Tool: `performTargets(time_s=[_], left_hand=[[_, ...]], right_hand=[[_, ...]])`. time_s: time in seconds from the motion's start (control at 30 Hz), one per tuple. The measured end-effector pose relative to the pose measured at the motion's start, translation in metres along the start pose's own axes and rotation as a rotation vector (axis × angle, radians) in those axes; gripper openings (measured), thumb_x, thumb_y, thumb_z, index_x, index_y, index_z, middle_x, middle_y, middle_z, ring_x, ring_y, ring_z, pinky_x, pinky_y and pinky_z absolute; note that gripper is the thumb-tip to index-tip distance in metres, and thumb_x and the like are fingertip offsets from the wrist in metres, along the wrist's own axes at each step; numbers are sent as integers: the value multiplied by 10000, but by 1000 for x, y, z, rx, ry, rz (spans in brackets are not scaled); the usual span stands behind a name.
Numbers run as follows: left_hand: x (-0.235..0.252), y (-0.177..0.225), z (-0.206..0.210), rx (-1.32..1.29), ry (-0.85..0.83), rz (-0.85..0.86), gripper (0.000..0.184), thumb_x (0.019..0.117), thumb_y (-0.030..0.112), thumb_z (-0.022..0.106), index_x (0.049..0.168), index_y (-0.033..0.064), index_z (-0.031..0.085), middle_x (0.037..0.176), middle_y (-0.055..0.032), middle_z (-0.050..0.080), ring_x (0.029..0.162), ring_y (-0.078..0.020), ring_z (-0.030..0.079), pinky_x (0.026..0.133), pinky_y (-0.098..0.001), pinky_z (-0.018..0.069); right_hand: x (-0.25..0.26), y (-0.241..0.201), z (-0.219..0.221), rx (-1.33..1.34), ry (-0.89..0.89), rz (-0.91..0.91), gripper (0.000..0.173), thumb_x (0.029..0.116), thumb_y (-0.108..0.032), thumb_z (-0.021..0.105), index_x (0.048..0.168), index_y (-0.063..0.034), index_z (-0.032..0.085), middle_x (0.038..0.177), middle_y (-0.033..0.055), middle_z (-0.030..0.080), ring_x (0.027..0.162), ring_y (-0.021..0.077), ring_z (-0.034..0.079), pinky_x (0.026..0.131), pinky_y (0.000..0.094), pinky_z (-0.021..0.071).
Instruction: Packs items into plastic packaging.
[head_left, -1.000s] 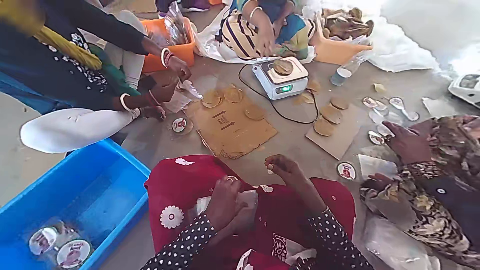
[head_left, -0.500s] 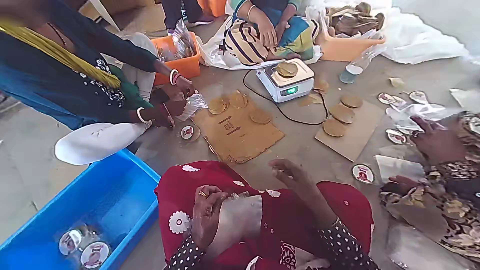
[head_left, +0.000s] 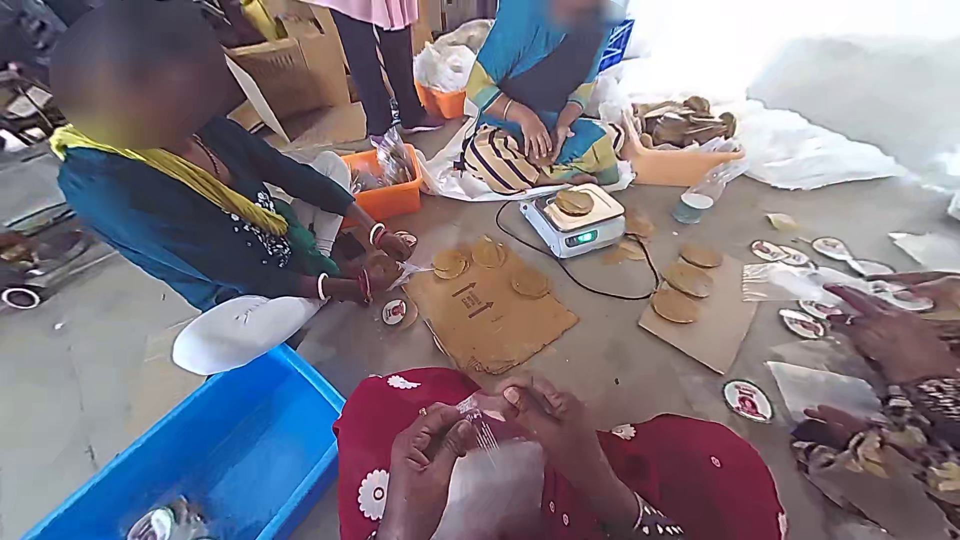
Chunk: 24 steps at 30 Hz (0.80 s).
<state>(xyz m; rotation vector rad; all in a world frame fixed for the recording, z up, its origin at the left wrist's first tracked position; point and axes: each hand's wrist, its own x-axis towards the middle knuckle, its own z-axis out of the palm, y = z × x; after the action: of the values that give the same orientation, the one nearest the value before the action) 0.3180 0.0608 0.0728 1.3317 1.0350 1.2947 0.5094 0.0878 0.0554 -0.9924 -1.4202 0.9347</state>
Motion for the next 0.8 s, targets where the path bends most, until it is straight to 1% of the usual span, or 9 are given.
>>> performTargets(time_s=[0.07, 0.17, 0.27, 0.43, 0.53, 0.63, 0.7, 0.77, 0.8], left_hand=[[3, 0, 10, 4, 33, 70, 113, 966, 40, 622, 974, 9, 730, 911, -13, 716, 738, -52, 676, 687, -208, 599], [8, -1, 19, -9, 47, 152, 74, 941, 50, 660, 933, 49, 734, 862, 24, 708, 684, -13, 641, 629, -173, 565], [11, -7, 24, -29, -26, 214, 38, 942, 115, 695, 925, 83, 707, 854, 39, 688, 718, -13, 642, 663, -182, 569], [7, -15, 33, 40, -57, 271, 152, 966, 220, 697, 873, 102, 675, 750, 59, 627, 667, 16, 588, 631, -155, 525], [10, -18, 35, 73, -23, 350, 207, 968, 237, 701, 804, 115, 667, 701, 65, 604, 656, 26, 575, 625, -145, 508], [12, -20, 33, 223, 45, 412, 377, 967, 284, 707, 686, 113, 522, 641, 49, 479, 600, 12, 477, 568, -141, 421], [14, -16, 28, 298, 45, 348, 239, 977, 254, 688, 849, 54, 663, 764, 6, 620, 687, -18, 593, 644, -173, 525], [19, -6, 22, 253, -32, 191, 181, 947, 73, 647, 1091, -2, 728, 987, -44, 727, 844, -60, 696, 782, -220, 603], [21, -3, 19, 207, -56, 118, 164, 929, 34, 644, 1058, 0, 739, 995, -48, 740, 855, -69, 707, 790, -228, 609]], right_hand=[[0, -2, 1, -300, 7, -178, 225, 1043, -174, 536, 1017, -65, 731, 916, 6, 717, 812, 20, 652, 748, 187, 545], [-2, -5, 7, -427, 100, -238, 317, 1072, -249, 476, 960, -43, 689, 795, 38, 665, 724, 44, 625, 680, 193, 520], [-1, -4, 10, -400, 176, -181, 407, 1089, -325, 448, 852, -52, 636, 654, -1, 549, 610, 9, 541, 584, 166, 454], [10, 0, 6, -98, 118, -44, 442, 1070, -394, 508, 734, -129, 618, 588, -127, 470, 537, -88, 449, 517, 118, 389], [17, 4, 3, -47, 55, 21, 437, 1071, -431, 490, 767, -147, 626, 610, -141, 465, 549, -77, 443, 529, 134, 390], [24, 12, -2, -79, 6, 27, 397, 1065, -405, 515, 817, -115, 623, 637, -113, 475, 567, -57, 439, 537, 146, 382], [28, 12, -6, -177, 16, -86, 383, 1060, -351, 541, 821, -66, 633, 643, -72, 501, 583, -51, 459, 552, 132, 390], [30, 7, -10, -347, 8, -236, 427, 1051, -387, 558, 806, -45, 633, 648, 0, 542, 597, 12, 508, 566, 166, 426], [30, 5, -11, -417, -11, -274, 450, 1049, -411, 556, 793, -49, 630, 652, 28, 557, 599, 60, 529, 567, 210, 438]])
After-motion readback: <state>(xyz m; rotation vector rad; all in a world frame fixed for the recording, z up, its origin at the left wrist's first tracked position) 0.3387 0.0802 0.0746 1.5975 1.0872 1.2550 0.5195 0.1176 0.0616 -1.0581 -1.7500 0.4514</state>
